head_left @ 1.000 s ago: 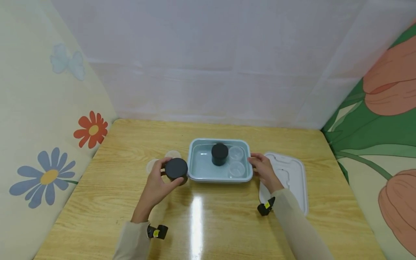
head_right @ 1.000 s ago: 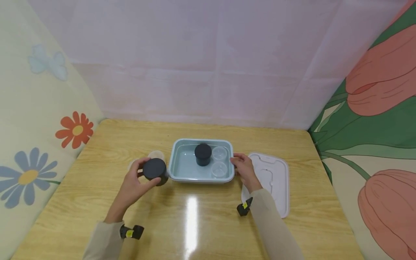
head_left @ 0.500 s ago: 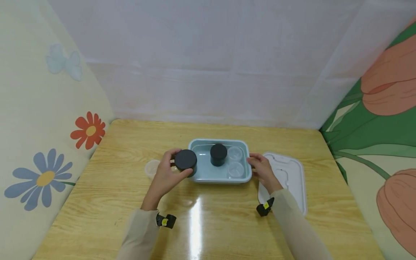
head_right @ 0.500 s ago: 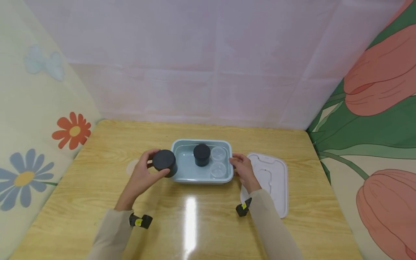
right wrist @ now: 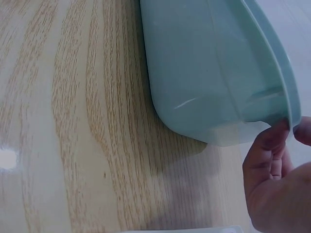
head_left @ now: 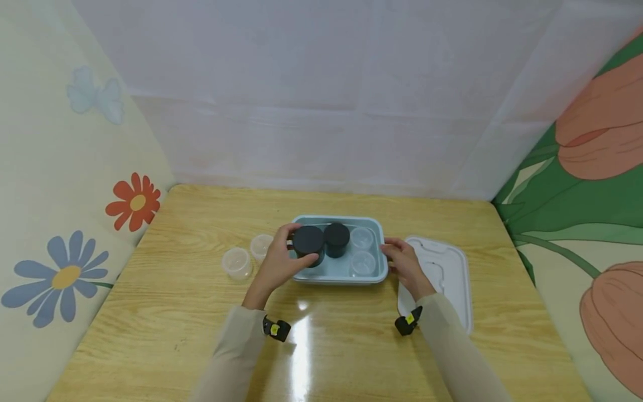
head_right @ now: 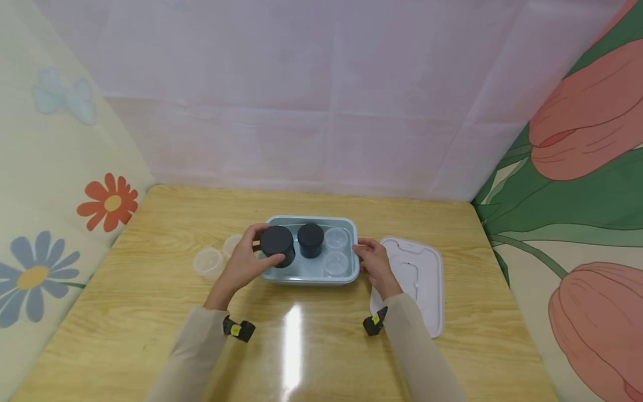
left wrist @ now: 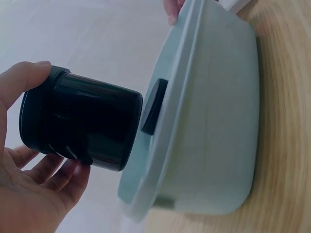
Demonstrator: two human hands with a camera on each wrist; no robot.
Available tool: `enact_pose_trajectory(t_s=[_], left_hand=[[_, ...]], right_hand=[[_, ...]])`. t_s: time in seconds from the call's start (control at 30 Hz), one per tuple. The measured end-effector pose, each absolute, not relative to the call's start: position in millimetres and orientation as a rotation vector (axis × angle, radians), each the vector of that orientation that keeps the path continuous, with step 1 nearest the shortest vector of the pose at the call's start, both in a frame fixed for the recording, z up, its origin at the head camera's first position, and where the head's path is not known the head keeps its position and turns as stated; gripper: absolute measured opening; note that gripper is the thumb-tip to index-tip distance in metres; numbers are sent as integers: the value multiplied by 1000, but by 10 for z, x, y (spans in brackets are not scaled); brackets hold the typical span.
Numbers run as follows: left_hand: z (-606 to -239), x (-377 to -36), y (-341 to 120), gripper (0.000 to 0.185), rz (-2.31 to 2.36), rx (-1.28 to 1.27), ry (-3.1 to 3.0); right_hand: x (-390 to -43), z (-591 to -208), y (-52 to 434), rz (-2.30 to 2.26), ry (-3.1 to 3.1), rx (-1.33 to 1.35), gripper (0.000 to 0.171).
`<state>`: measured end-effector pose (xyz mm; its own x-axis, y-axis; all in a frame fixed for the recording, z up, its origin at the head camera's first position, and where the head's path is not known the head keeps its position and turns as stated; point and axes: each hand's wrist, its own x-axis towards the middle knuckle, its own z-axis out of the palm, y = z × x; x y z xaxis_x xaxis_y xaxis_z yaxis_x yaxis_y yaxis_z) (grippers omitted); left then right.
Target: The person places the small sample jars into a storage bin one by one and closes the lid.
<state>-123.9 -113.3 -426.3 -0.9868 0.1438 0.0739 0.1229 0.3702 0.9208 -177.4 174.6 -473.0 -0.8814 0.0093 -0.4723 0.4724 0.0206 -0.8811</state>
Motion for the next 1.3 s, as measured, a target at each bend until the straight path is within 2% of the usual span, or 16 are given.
enact_pose_trajectory(t_s=[0.73, 1.3], left_hand=[[-4537, -1372, -769, 70, 1603, 312, 2625], [-4573, -1430, -680, 71, 1391, 330, 2614]], right_hand=[[-1778, -4732, 1736, -1923, 1973, 491, 40], [-1780, -4726, 1733, -1920, 1969, 509, 38]])
